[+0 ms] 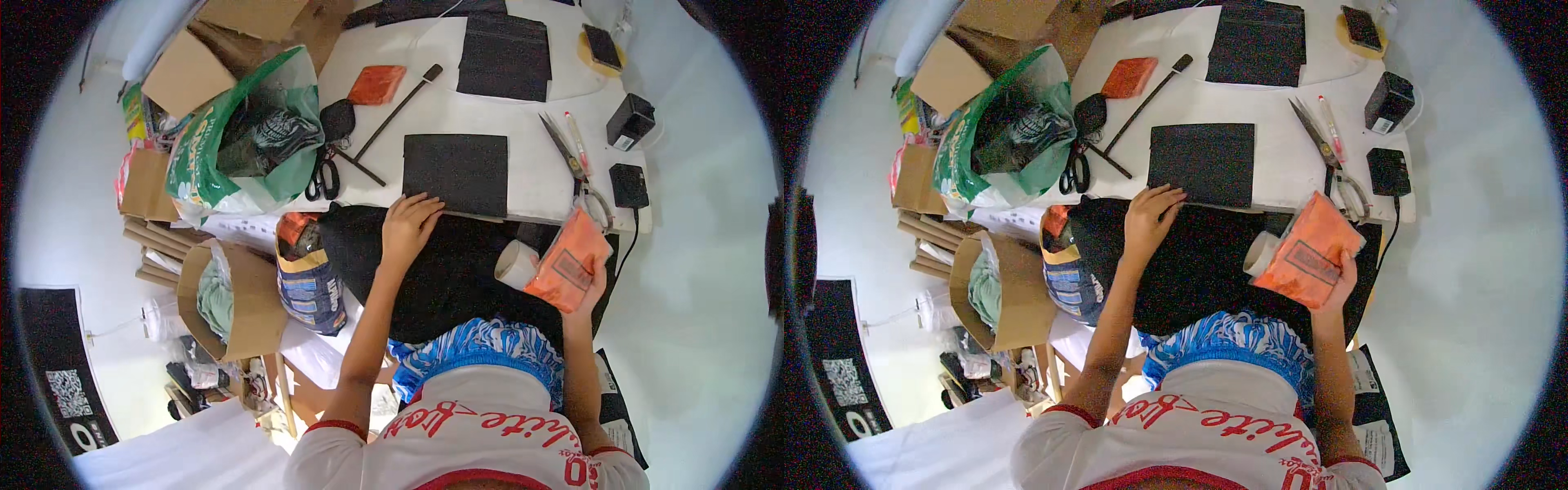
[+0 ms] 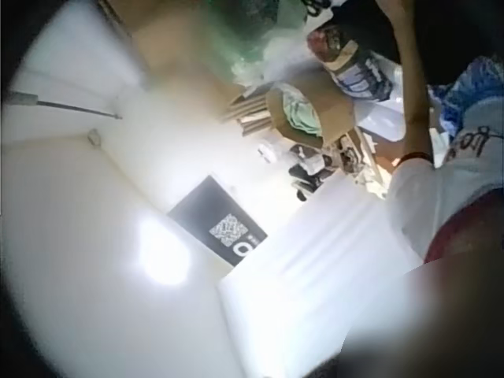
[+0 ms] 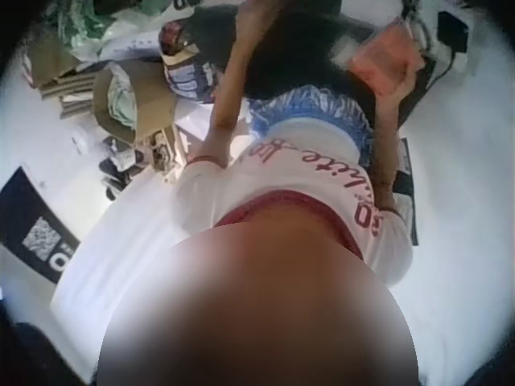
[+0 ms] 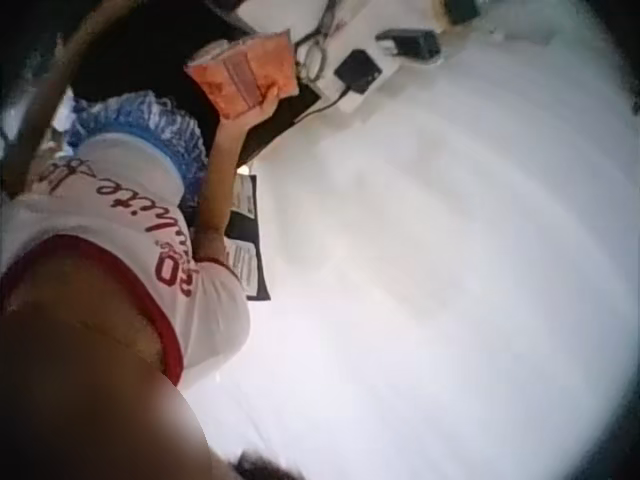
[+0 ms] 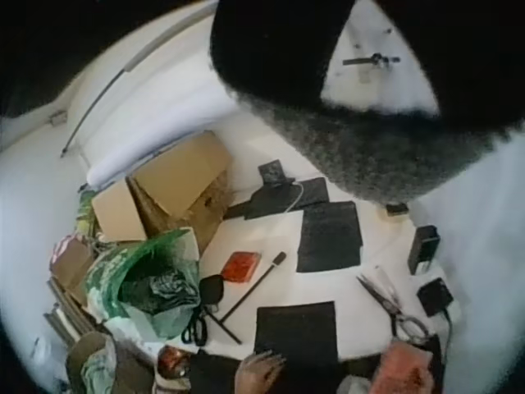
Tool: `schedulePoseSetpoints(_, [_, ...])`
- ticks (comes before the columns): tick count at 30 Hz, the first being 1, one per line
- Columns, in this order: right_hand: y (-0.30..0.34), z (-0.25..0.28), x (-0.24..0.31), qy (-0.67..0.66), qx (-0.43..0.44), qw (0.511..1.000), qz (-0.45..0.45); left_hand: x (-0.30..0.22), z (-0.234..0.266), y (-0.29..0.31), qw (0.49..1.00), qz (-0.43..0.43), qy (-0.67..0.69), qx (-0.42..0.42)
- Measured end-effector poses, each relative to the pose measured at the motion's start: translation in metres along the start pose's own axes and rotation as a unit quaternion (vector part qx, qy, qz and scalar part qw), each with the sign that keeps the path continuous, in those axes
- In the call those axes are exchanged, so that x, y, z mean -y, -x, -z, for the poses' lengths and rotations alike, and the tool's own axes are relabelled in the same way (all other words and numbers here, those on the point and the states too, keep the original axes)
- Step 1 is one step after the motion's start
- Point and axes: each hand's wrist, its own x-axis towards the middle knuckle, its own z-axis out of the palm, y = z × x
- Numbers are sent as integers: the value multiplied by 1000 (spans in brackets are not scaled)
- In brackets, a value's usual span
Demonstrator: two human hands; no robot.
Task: Measuring, marking, and applying tape to pieces of black fabric at a workstation.
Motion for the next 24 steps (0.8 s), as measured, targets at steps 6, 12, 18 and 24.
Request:
schedulePoseSetpoints(6, [-4, -45, -26, -63, 178, 980, -62, -9, -13, 9, 981, 152, 95, -78])
schedulePoseSetpoints(12, [-16, -83, -32, -84, 228, 967, -71, -25, -22, -6, 964, 218, 110, -103])
schedulePoseSetpoints(18, [-63, -98, -39, -215, 198, 954, -58, -36, -34, -22, 957, 229, 123, -129])
schedulePoseSetpoints(24, [-76, -119, -39, -206, 263, 938, -89, -47, -39, -32, 955, 236, 130, -120])
